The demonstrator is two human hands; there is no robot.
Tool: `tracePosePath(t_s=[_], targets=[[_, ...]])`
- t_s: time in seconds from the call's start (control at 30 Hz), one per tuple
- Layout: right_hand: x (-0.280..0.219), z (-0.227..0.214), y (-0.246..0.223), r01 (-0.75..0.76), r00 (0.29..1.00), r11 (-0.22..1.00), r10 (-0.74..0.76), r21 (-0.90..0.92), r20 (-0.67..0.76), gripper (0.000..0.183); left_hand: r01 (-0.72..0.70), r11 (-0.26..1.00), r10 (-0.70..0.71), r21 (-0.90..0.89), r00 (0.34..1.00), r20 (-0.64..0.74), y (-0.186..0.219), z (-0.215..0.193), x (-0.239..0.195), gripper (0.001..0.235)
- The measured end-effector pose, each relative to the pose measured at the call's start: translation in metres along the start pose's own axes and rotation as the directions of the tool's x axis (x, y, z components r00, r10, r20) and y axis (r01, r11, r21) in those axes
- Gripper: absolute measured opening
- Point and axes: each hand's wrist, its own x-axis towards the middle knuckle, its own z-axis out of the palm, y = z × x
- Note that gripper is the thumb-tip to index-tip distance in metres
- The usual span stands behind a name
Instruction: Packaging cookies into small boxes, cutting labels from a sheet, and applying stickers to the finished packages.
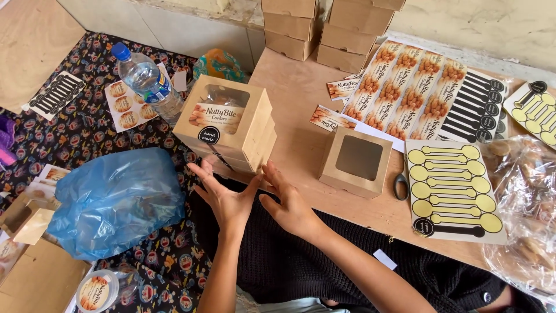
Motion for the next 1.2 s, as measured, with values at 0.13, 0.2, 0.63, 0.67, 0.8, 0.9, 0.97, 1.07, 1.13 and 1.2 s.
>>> tracePosePath(t_s=[0.13, 0.2, 0.63, 0.67, 0.8, 0.9, 0.97, 1.07, 1.13, 1.2], targets=[[0.002, -0.005, 0.004, -0.023, 1.0, 0.995, 0.024, 0.101, -0.009, 0.081, -0.002, 1.0, 0.002, 0.012, 1.0, 0.011, 0.006, 0.003, 0.01, 0.149], [-0.001, -0.013, -0.004, -0.053, 0.998, 0.989, 0.056, 0.136, -0.015, 0.08, -0.013, 0.999, 0.011, 0.052, 0.999, 0.037, 0.006, 0.006, 0.016, 0.15], [0.003, -0.156, -0.075, 0.182, 0.918, 0.983, -0.16, 0.027, -0.363, 0.072, -0.066, 0.993, 0.061, 0.096, 0.997, 0.049, 0.028, 0.013, 0.015, 0.14], [0.009, -0.171, -0.076, 0.132, 0.897, 0.991, -0.13, -0.024, -0.423, 0.067, -0.177, 0.984, 0.178, 0.026, 0.983, -0.054, 0.02, 0.012, 0.009, 0.133], [0.038, -0.242, -0.033, -0.026, 0.847, 0.999, 0.006, -0.029, -0.531, 0.061, -0.592, 0.798, 0.518, -0.108, 0.767, -0.379, 0.041, -0.002, -0.018, 0.083], [0.06, -0.263, -0.009, -0.099, 0.831, 0.993, 0.049, -0.061, -0.554, 0.061, -0.74, 0.554, 0.685, -0.381, 0.665, -0.297, 0.079, 0.019, -0.021, 0.06], [0.08, -0.271, 0.012, -0.114, 0.82, 0.991, 0.055, -0.068, -0.57, 0.059, -0.551, 0.598, 0.593, -0.582, 0.793, -0.142, 0.134, 0.048, -0.005, 0.055], [0.107, -0.277, 0.033, -0.107, 0.815, 0.99, 0.035, -0.091, -0.578, 0.061, -0.15, 0.697, 0.376, -0.701, 0.909, 0.179, 0.171, 0.118, 0.047, 0.058], [0.122, -0.279, 0.038, -0.083, 0.819, 0.99, 0.004, -0.111, -0.574, 0.064, 0.017, 0.755, 0.243, -0.656, 0.921, 0.304, 0.161, 0.182, 0.091, 0.066], [0.136, -0.28, 0.037, -0.101, 0.816, 0.991, 0.031, -0.091, -0.577, 0.063, -0.024, 0.933, 0.139, -0.359, 0.945, 0.297, 0.136, 0.255, 0.136, 0.078]])
